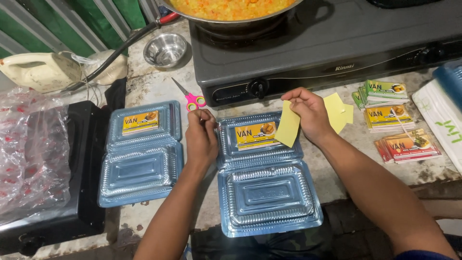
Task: Applying yellow labels to the lids of clear plastic food containers in a bakery production area.
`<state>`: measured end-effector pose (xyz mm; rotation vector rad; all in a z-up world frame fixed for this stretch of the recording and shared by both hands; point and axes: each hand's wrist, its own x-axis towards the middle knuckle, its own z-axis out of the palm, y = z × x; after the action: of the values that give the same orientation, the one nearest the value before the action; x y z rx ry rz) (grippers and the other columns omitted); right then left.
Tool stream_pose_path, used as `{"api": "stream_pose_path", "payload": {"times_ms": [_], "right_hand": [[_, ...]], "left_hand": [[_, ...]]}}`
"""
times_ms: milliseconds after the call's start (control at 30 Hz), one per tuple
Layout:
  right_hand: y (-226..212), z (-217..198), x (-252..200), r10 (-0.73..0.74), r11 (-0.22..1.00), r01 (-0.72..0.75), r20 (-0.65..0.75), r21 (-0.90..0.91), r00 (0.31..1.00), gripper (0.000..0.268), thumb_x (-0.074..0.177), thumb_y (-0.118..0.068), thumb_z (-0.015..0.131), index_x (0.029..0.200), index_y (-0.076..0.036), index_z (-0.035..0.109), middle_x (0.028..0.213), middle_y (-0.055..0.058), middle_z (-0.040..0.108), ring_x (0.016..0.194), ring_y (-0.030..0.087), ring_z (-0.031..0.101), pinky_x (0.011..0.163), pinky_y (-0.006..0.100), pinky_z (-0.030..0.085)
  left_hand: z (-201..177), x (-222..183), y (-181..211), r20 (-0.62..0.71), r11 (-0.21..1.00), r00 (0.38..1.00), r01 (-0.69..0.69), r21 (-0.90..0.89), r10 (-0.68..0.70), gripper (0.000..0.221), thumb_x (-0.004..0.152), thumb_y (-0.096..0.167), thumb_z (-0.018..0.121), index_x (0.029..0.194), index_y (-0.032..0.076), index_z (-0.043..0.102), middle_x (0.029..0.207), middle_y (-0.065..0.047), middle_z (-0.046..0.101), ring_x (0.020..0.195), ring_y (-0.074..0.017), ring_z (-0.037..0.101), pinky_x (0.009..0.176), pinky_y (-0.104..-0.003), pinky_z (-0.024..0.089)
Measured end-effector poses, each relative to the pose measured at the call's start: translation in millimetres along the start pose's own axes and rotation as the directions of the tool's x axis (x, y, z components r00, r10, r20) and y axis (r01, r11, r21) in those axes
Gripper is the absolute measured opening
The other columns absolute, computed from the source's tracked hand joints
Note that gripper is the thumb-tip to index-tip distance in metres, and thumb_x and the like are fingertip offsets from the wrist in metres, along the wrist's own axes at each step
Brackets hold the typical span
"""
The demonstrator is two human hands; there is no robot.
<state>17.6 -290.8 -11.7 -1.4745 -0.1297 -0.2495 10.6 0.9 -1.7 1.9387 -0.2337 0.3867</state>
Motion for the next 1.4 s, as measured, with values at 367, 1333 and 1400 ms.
{"api": "stream_pose_path", "payload": {"times_ms": [367, 1333, 1400], "right_hand": [[-10, -13, 12, 0.084, 0.958, -0.065, -0.057, 0.280, 0.995, 0.021, 0.079, -0.010, 0.049, 0.096, -0.002, 0.058, 0.059, 0.008, 0.045, 0.053, 0.014, 0.047, 0.060, 0.027, 0.049], [-78, 1, 2, 0.305, 0.755, 0.135, 0.526, -0.642, 0.794, 0.015, 0.083, -0.019, 0.076, 0.095, -0.009, 0.078, 0.113, 0.010, 0.069, 0.108, 0.035, 0.064, 0.099, 0.050, 0.048], [-76, -1, 0, 0.325, 0.724, 0.142, 0.515, -0.675, 0.793, 0.015, 0.085, -0.020, 0.075, 0.096, -0.010, 0.078, 0.113, 0.009, 0.069, 0.108, 0.034, 0.065, 0.099, 0.048, 0.048]], "left_hand": [[1, 0, -3, -0.027, 0.826, 1.000, -0.017, -0.564, 0.002, 0.014, 0.102, 0.007, 0.052, 0.103, 0.006, 0.038, 0.072, -0.007, 0.055, 0.046, -0.0156, 0.057, 0.043, -0.025, 0.045], [-3, -27, 51, -0.372, 0.628, 0.787, -0.617, -0.475, 0.491, 0.058, 0.100, 0.036, 0.053, 0.051, 0.004, 0.051, 0.034, -0.003, 0.042, 0.026, -0.0154, 0.041, 0.032, -0.025, 0.037], [-3, -29, 51, -0.431, 0.595, 0.738, -0.674, -0.439, 0.518, 0.059, 0.100, 0.038, 0.052, 0.051, 0.004, 0.051, 0.035, -0.003, 0.040, 0.027, -0.0151, 0.040, 0.033, -0.024, 0.036]]}}
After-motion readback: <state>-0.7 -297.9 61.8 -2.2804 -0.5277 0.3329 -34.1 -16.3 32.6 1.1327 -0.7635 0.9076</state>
